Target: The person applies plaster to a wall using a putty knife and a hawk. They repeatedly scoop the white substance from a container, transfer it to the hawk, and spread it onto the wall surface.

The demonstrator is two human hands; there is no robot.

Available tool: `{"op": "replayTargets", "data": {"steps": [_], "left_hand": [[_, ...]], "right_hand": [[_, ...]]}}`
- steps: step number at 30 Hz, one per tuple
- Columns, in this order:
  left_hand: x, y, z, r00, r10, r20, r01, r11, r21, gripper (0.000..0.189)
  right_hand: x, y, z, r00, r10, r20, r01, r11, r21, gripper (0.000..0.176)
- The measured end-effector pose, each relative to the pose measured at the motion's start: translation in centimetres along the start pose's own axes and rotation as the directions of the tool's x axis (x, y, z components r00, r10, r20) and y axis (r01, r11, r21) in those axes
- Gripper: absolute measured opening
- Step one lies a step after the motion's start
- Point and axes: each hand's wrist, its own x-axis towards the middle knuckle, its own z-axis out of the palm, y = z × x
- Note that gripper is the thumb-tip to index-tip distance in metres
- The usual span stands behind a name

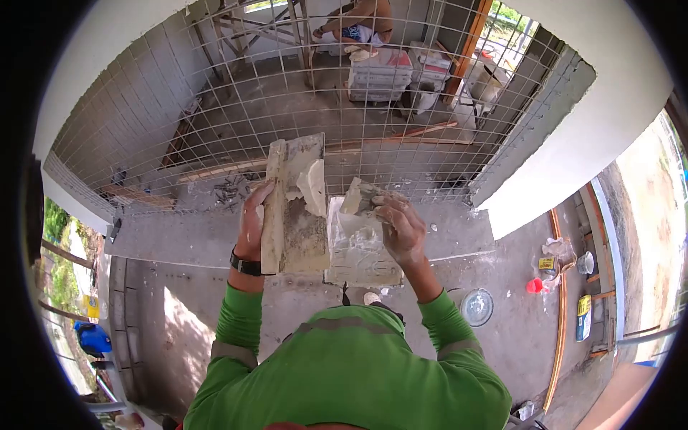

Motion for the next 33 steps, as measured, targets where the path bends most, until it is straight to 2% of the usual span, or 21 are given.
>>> {"op": "replayTargets", "data": {"steps": [2,3,4,6,7,9,10,12,16,18,19,21,22,24,25,26,27,28,29,31,33], "left_hand": [[-0.4,1.3,0.4,0.987,-0.159,-0.034,0.139,0.933,-0.332,0.036],[-0.4,-0.6,-0.7,0.989,0.145,0.017,-0.146,0.970,0.192,0.037],[-0.5,-0.7,-0.6,0.990,0.140,0.020,-0.141,0.970,0.197,0.037],[-0.7,-1.0,0.3,0.998,0.026,0.051,-0.022,0.997,-0.076,0.036],[-0.8,-1.5,0.5,0.998,0.026,0.062,-0.021,0.997,-0.076,0.036],[-0.8,-2.3,1.0,0.995,0.049,0.090,-0.056,0.995,0.078,0.034],[-1.1,-2.3,1.3,0.995,0.049,0.092,-0.056,0.995,0.078,0.034],[-1.5,-2.1,1.5,0.878,0.437,0.195,-0.477,0.781,0.403,0.032],[-2.0,-2.4,1.5,0.934,0.344,0.099,-0.358,0.888,0.289,0.032],[-1.9,-0.7,2.4,0.994,0.105,-0.016,-0.106,0.994,-0.027,0.033],[-1.5,-1.1,2.2,0.993,0.113,-0.019,-0.114,0.993,-0.032,0.033],[-0.7,-2.2,1.3,0.883,0.443,0.152,-0.465,0.789,0.402,0.036],[-0.5,-1.6,2.1,0.872,0.463,0.159,-0.486,0.780,0.394,0.036],[-1.0,0.8,4.8,0.974,0.227,0.026,-0.228,0.963,0.143,0.039],[-0.7,1.6,5.7,0.969,0.244,0.040,-0.247,0.960,0.134,0.039],[-0.7,2.2,6.3,0.988,0.145,0.054,-0.135,0.979,-0.156,0.040],[-0.1,2.3,7.6,0.995,0.040,0.095,0.004,0.906,-0.423,0.041],[0.1,2.8,8.2,0.994,0.044,0.099,0.002,0.905,-0.425,0.041],[0.5,3.3,8.8,0.997,0.014,0.081,0.026,0.881,-0.472,0.042],[1.0,4.5,10.0,0.997,-0.029,0.065,0.058,0.852,-0.520,0.043],[1.0,5.8,11.0,0.995,0.096,0.041,-0.060,0.849,-0.525,0.042]], "right_hand": [[0.8,0.2,-1.0,0.924,0.381,0.006,-0.376,0.909,0.179,0.015],[1.8,0.7,-1.4,0.872,0.486,0.055,-0.442,0.735,0.514,0.014],[3.6,0.4,-1.3,0.869,0.492,0.055,-0.447,0.731,0.516,0.014],[7.3,-0.3,-1.3,0.738,0.584,0.338,-0.458,0.065,0.887,0.019],[7.6,0.4,-0.5,0.738,0.589,0.330,-0.453,0.070,0.889,0.019],[7.4,1.9,1.6,0.649,0.397,0.649,-0.636,-0.185,0.749,0.021],[7.4,1.6,2.2,0.571,0.332,0.751,-0.748,-0.167,0.642,0.024],[4.9,3.0,3.2,0.482,0.364,0.797,-0.773,-0.252,0.583,0.026],[-1.7,7.5,1.5,0.346,0.368,0.863,-0.888,-0.168,0.428,0.026],[-2.6,8.0,0.2,0.329,0.525,0.785,-0.944,0.171,0.281,0.021],[-1.8,8.4,-0.4,0.334,0.523,0.784,-0.943,0.181,0.281,0.021],[0.3,7.8,-2.1,0.508,0.680,0.528,-0.844,0.515,0.148,0.017],[2.0,6.6,-2.7,0.528,0.676,0.514,-0.833,0.531,0.156,0.017],[5.4,2.9,-3.7,0.826,0.526,0.200,-0.553,0.825,0.116,0.016],[6.7,1.7,-4.0,0.947,0.303,0.110,-0.309,0.950,0.043,0.022],[7.9,0.5,-4.5,0.950,0.296,0.095,-0.301,0.953,0.037,0.022],[9.2,0.6,-5.2,0.992,0.118,0.042,-0.117,0.993,-0.023,0.022],[10.3,-0.2,-5.6,0.997,-0.073,0.004,0.073,0.993,-0.091,0.023],[11.3,-0.9,-6.0,0.997,-0.075,0.003,0.075,0.993,-0.095,0.023],[13.0,-2.0,-6.8,0.959,-0.284,0.011,0.279,0.935,-0.220,0.030],[14.2,-2.1,-7.0,0.940,-0.338,0.038,0.337,0.912,-0.235,0.031]]}}
